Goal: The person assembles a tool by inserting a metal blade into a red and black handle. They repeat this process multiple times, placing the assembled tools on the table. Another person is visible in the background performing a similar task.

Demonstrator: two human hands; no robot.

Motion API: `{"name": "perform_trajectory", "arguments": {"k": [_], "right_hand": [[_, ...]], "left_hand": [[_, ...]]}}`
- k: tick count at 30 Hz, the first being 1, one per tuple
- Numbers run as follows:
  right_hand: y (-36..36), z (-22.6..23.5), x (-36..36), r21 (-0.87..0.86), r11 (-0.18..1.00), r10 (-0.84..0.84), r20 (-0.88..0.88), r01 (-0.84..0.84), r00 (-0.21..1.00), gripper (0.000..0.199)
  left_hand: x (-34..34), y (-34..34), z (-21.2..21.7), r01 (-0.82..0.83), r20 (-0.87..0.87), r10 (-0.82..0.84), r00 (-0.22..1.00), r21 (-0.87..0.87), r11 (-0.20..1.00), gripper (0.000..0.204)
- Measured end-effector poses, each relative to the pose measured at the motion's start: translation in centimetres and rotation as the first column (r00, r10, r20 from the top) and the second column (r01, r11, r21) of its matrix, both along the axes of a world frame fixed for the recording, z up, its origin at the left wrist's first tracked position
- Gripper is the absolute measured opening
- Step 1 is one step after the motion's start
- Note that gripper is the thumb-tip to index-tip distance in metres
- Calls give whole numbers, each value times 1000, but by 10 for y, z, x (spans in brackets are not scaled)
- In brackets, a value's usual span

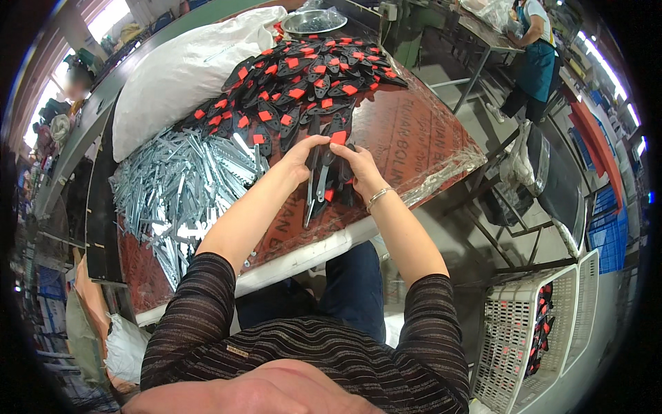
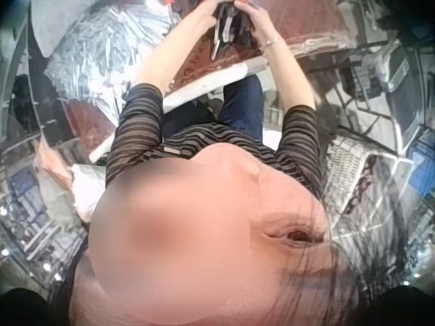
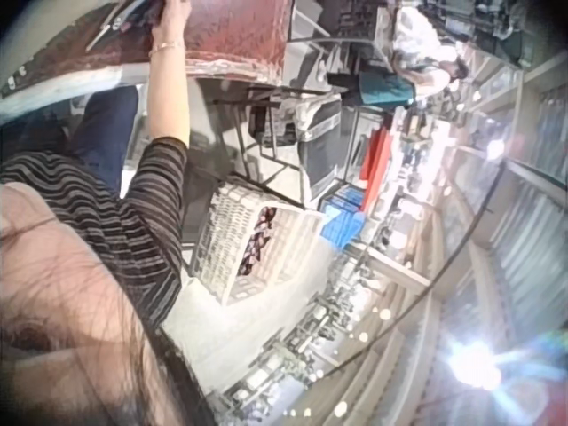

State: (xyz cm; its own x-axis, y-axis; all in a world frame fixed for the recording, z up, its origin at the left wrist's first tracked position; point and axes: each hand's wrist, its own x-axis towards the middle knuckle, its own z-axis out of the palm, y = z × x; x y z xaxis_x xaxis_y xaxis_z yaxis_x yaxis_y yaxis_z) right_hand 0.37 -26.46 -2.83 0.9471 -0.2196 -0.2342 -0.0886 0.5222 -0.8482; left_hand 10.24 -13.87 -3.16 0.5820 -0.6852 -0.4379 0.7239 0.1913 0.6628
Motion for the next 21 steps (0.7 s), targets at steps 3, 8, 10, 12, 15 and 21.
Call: {"name": "perform_trajectory", "arguments": {"k": [3, 8, 10, 12, 15, 21], "right_hand": [[7, 5, 0, 33, 999, 14, 19, -15, 1000, 35], [15, 8, 1, -11, 1000, 19, 20, -18, 1000, 40], [18, 11, 0, -21, 1000, 19, 61, -18, 998, 43], [17, 13, -2, 6, 999, 46, 44, -46, 998, 43], [22, 20, -6, 31, 997, 65, 40, -66, 997, 44], [29, 7, -15, 134, 991, -3, 69, -6, 998, 46]], "left_hand": [[-9, 5, 5, -54, -11, 54, 998, -13, 998, 22], [-10, 14, 5, -32, -28, 30, 999, -68, 997, 22], [-12, 15, 10, -51, 7, 51, 999, -70, 996, 23], [-14, 15, 16, -73, 64, 78, 995, -72, 995, 22], [-21, 16, 29, -111, 129, 115, 985, -40, 993, 20], [-37, 11, 38, -94, 217, 103, 971, -51, 994, 31]]}}
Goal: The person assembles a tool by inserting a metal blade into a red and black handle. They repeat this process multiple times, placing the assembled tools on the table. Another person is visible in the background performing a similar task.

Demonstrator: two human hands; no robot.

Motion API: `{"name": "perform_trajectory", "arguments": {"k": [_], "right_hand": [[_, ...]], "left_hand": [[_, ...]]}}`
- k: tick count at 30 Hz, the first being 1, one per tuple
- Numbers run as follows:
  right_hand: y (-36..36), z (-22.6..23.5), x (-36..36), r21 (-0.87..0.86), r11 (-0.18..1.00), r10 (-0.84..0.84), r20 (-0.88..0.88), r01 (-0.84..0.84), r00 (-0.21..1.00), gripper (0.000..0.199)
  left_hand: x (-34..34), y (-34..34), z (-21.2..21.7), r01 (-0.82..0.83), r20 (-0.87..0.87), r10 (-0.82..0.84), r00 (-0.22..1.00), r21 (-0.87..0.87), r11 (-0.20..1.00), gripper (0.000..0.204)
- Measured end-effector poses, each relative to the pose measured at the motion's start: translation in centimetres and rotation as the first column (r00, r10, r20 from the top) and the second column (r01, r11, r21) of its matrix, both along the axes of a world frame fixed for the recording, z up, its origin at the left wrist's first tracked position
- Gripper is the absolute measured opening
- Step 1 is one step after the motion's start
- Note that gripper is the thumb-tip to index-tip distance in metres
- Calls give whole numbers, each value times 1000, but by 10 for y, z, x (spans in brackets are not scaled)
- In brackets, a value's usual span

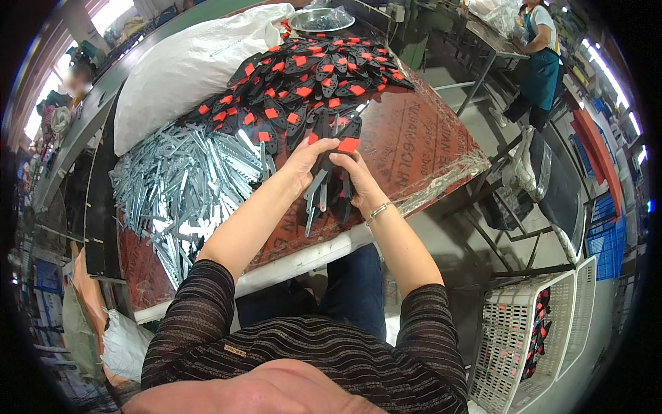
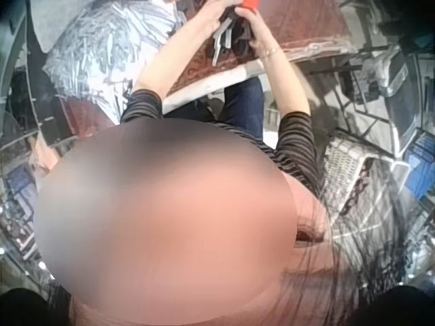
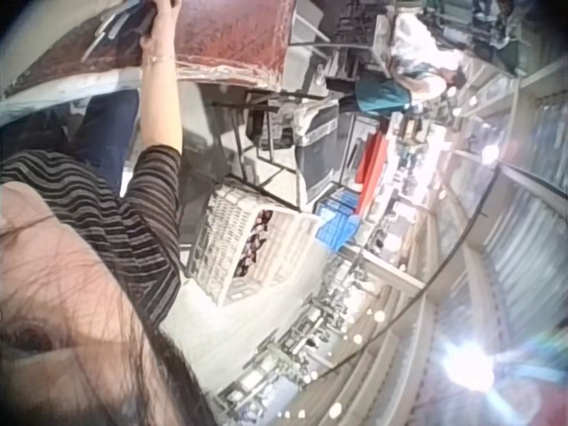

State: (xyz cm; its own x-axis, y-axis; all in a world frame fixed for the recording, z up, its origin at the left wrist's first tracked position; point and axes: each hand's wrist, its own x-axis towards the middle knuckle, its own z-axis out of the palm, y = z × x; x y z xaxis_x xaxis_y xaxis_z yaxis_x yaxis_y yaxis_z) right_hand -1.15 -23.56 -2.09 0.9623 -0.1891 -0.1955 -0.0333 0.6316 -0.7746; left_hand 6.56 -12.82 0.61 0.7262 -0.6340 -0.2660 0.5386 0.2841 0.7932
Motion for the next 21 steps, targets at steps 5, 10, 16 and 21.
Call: {"name": "perform_trajectory", "arguments": {"k": [5, 10, 16, 21], "right_hand": [[-5, -10, -11, 197, 975, -111, 12, 106, 994, 32], [-15, -21, -20, 333, 931, -152, -15, 148, 988, 30], [-16, -26, -31, 384, 897, -239, 3, 220, 971, 26], [-21, -28, -39, 449, 865, -278, 58, 224, 959, 26]], "left_hand": [[2, -5, -3, 81, 144, -85, 986, 32, 996, 30], [4, -1, -2, 36, -27, -36, 999, -2, 999, 27], [3, 3, -12, 8, -90, -4, 996, 38, 999, 20], [-3, 2, -7, -38, -270, 20, 963, -62, 997, 17]]}}
